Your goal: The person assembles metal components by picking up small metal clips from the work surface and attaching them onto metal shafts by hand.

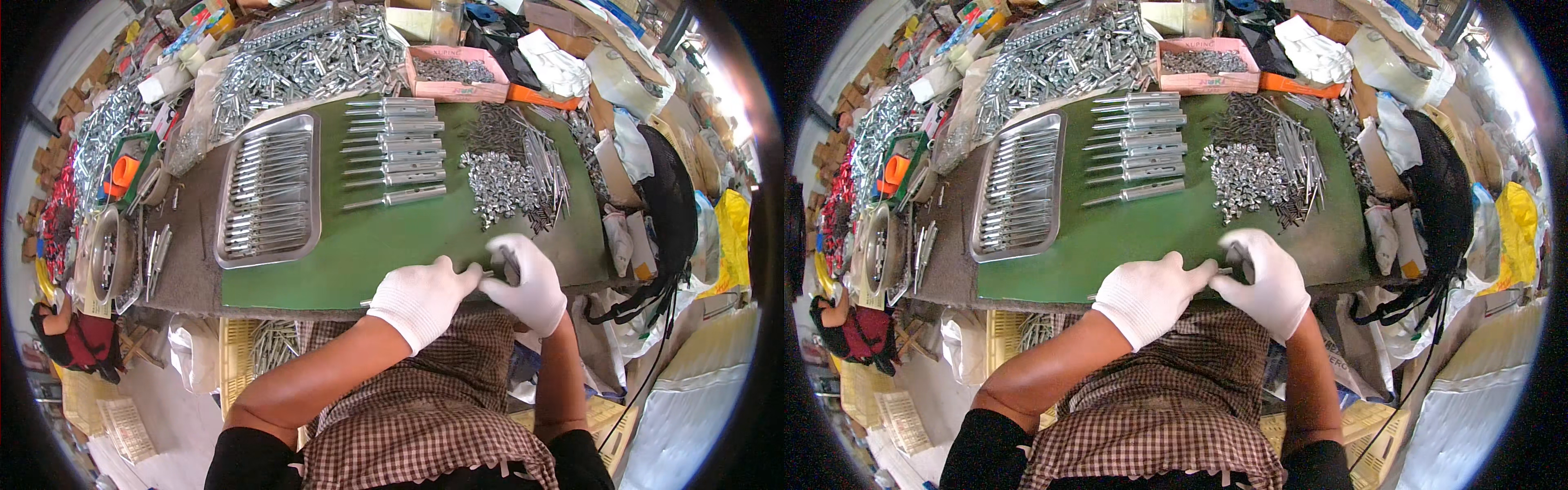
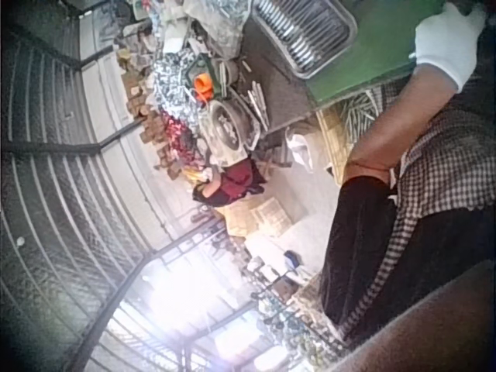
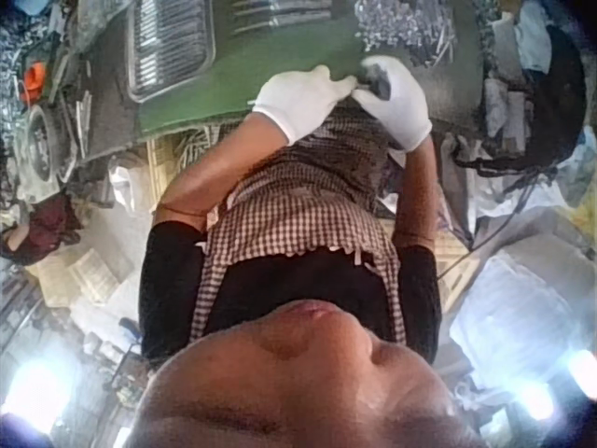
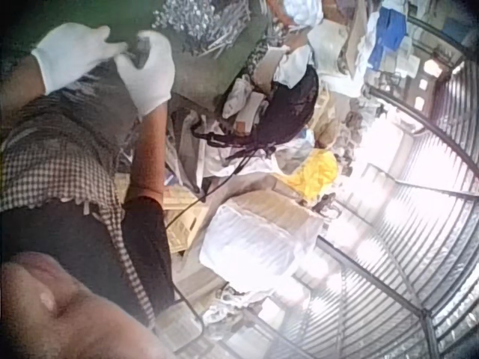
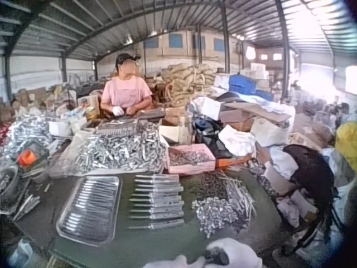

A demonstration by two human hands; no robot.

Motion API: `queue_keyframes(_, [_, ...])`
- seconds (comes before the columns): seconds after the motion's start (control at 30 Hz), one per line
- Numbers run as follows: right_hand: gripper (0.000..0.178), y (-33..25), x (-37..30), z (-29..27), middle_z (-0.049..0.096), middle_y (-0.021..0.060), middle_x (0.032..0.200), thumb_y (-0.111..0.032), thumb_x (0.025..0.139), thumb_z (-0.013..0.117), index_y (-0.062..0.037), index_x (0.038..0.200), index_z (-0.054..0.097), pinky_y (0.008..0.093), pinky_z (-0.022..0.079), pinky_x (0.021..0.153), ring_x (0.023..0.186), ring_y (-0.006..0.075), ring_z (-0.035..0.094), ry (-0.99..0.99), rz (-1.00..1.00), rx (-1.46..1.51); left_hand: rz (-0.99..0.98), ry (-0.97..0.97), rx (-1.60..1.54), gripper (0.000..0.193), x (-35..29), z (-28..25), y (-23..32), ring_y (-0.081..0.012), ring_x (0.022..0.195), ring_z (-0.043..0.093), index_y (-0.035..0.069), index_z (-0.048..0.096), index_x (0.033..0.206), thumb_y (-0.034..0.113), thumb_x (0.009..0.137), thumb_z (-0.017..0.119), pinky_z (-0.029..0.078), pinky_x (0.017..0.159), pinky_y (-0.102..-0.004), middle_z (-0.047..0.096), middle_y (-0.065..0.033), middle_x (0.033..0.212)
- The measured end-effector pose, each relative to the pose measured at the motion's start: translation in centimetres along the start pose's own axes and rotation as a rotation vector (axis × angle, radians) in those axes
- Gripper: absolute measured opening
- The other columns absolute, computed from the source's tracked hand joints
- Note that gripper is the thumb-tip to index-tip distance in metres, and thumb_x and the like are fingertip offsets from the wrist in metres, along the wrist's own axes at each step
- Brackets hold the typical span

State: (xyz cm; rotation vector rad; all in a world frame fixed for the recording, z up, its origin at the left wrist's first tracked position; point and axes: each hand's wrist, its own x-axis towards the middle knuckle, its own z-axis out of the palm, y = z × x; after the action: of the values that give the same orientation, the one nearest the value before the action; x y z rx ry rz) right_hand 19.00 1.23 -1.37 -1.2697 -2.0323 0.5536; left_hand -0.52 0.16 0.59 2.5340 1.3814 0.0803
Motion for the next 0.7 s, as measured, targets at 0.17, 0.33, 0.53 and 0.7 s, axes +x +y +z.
queue_keyframes(0.17, [0.048, -0.1, 1.2, 2.4, 0.037, -0.0009, 0.060, -0.042, 0.104, 0.036, -0.0042, 0.083, 0.056, 0.0269, 0.023, 0.043, 0.047, 0.0102, 0.028, 0.359, 0.201, 1.655, 0.034, 0.033, 0.015, 0.038, 0.1, 0.1, 0.1, -0.0313, 0.064, 0.067, 0.021, 0.057, 0.127, 0.018, 0.090, 0.053, 0.055, 0.055, -0.0437, 0.058, -0.0122, 0.079])
queue_keyframes(0.33, [0.044, -0.4, 1.3, 3.6, 0.031, -0.0010, 0.057, -0.035, 0.102, 0.038, -0.0061, 0.071, 0.049, 0.0278, 0.021, 0.043, 0.047, 0.0112, 0.028, 0.475, 0.252, 1.800, 0.023, 0.016, 0.031, 0.037, 0.2, 0.0, 0.2, -0.0303, 0.062, 0.066, 0.022, 0.058, 0.125, 0.018, 0.089, 0.054, 0.055, 0.053, -0.0429, 0.058, -0.0119, 0.079])
queue_keyframes(0.53, [0.050, -1.0, 0.3, 5.1, 0.037, 0.0014, 0.054, -0.034, 0.099, 0.043, -0.0059, 0.058, 0.043, 0.0286, 0.017, 0.045, 0.046, 0.0094, 0.028, 0.454, 0.143, 1.140, 0.063, -0.047, 0.037, 0.025, 0.2, -0.5, 0.3, -0.0295, 0.063, 0.067, 0.013, 0.059, 0.114, 0.017, 0.091, 0.053, 0.056, 0.053, -0.0412, 0.059, -0.0113, 0.080])
queue_keyframes(0.7, [0.055, -0.5, 0.7, 4.3, 0.030, -0.0012, 0.050, -0.041, 0.099, 0.041, -0.0082, 0.056, 0.040, 0.0297, 0.017, 0.044, 0.043, 0.0115, 0.026, 0.490, 0.208, 1.400, 0.063, 0.080, 0.050, 0.016, 1.9, 0.7, 1.4, -0.0285, 0.067, 0.069, 0.004, 0.058, 0.102, 0.013, 0.092, 0.051, 0.057, 0.057, -0.0408, 0.064, -0.0110, 0.081])
